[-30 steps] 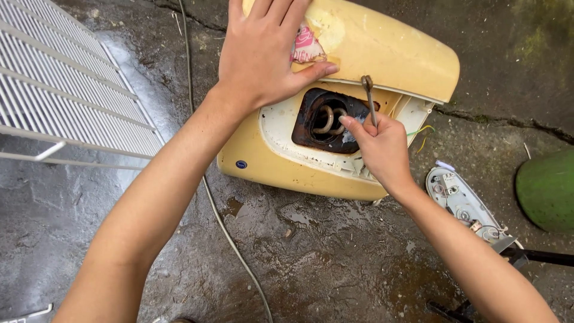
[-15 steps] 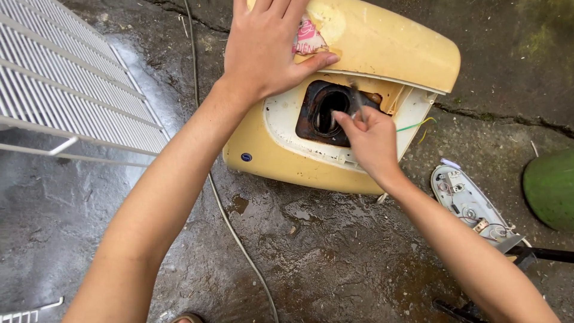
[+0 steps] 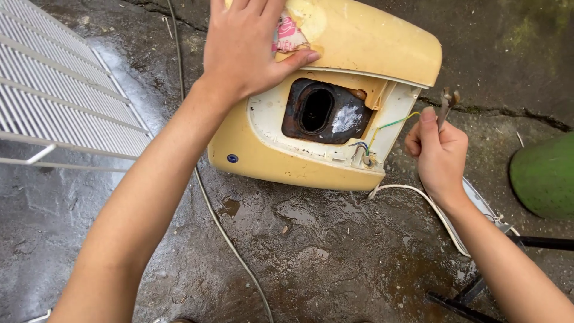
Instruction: Removing mineral scale and deposits from a water heater element using a scraping tool
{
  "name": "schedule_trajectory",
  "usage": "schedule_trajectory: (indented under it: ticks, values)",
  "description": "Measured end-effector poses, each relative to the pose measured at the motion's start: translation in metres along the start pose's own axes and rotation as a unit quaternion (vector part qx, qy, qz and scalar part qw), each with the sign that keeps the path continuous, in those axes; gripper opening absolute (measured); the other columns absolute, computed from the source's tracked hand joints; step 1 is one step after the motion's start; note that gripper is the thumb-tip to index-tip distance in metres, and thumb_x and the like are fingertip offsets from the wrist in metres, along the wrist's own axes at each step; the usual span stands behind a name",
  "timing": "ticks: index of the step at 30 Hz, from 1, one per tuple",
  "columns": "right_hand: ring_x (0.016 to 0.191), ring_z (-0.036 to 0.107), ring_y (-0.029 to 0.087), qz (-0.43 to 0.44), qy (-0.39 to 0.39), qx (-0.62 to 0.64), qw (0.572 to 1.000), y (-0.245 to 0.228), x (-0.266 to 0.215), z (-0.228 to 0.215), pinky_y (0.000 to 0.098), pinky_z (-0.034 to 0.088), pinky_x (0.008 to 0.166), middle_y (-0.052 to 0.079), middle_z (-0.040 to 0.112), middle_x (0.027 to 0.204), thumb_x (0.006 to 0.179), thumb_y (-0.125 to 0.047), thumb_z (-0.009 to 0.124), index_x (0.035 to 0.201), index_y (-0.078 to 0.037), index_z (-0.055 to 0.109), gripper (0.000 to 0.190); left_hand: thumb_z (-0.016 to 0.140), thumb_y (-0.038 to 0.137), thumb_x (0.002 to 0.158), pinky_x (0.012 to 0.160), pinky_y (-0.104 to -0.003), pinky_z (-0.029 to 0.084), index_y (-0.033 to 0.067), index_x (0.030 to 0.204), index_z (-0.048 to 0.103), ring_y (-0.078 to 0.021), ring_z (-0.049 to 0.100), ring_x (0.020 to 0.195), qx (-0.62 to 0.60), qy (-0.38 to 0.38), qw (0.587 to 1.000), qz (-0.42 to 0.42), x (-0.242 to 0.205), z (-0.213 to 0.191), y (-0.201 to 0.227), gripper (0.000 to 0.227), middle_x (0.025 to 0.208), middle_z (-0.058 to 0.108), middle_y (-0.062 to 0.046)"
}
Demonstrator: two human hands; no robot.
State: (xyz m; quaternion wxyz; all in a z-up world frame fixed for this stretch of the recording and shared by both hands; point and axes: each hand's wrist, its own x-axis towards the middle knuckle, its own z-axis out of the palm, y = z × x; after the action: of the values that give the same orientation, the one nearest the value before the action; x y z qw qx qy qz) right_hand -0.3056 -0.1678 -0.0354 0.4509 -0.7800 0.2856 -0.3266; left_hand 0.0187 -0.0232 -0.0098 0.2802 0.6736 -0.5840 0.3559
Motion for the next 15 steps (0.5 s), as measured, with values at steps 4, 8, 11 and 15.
schedule_trajectory:
  ticks: [4, 8, 11, 15]
  values:
    - [0.053, 0.044, 0.009, 0.01, 0.004, 0.04, 0.999, 0.009, 0.0, -0.005, 0.0226, 0.036, 0.051, 0.002, 0.051, 0.062, 0.115, -0.04, 0.044, 0.075, -0.011, 0.051, 0.05, 0.07, 0.069, 0.106, 0.101, -0.05, 0.031, -0.0011, 0.131, 0.062, -0.0348, 0.059, 0.107, -0.005, 0.004, 1.0, 0.021, 0.0, -0.017, 0.013, 0.075, 0.121, 0.068, -0.018]
    - [0.056, 0.047, 0.008, 0.036, -0.004, 0.038, 0.999, 0.006, -0.003, -0.002, 0.0209, 0.036, 0.051, 0.001, 0.052, 0.065, 0.114, -0.038, 0.043, 0.084, -0.006, 0.058, 0.047, 0.069, 0.071, 0.104, 0.106, -0.054, 0.027, -0.0027, 0.139, 0.059, -0.0355, 0.058, 0.117, -0.019, -0.003, 1.0, 0.017, -0.001, -0.028, 0.021, 0.082, 0.133, 0.065, -0.019]
    - [0.051, 0.045, 0.007, 0.032, -0.007, 0.051, 0.998, 0.009, -0.003, -0.002, 0.0209, 0.034, 0.046, 0.001, 0.051, 0.062, 0.114, -0.042, 0.043, 0.086, -0.006, 0.058, 0.049, 0.068, 0.071, 0.104, 0.111, -0.057, 0.023, -0.0018, 0.144, 0.056, -0.0354, 0.053, 0.128, -0.018, -0.013, 1.0, 0.008, -0.006, -0.03, 0.024, 0.084, 0.143, 0.06, -0.018]
    - [0.051, 0.041, 0.007, 0.021, -0.003, 0.052, 0.998, 0.016, -0.005, -0.002, 0.0215, 0.034, 0.048, 0.0, 0.049, 0.063, 0.117, -0.042, 0.039, 0.088, -0.006, 0.058, 0.05, 0.07, 0.071, 0.103, 0.112, -0.054, 0.022, -0.0019, 0.144, 0.055, -0.0327, 0.051, 0.131, -0.015, -0.018, 1.0, -0.003, -0.012, -0.037, 0.029, 0.085, 0.145, 0.058, -0.016]
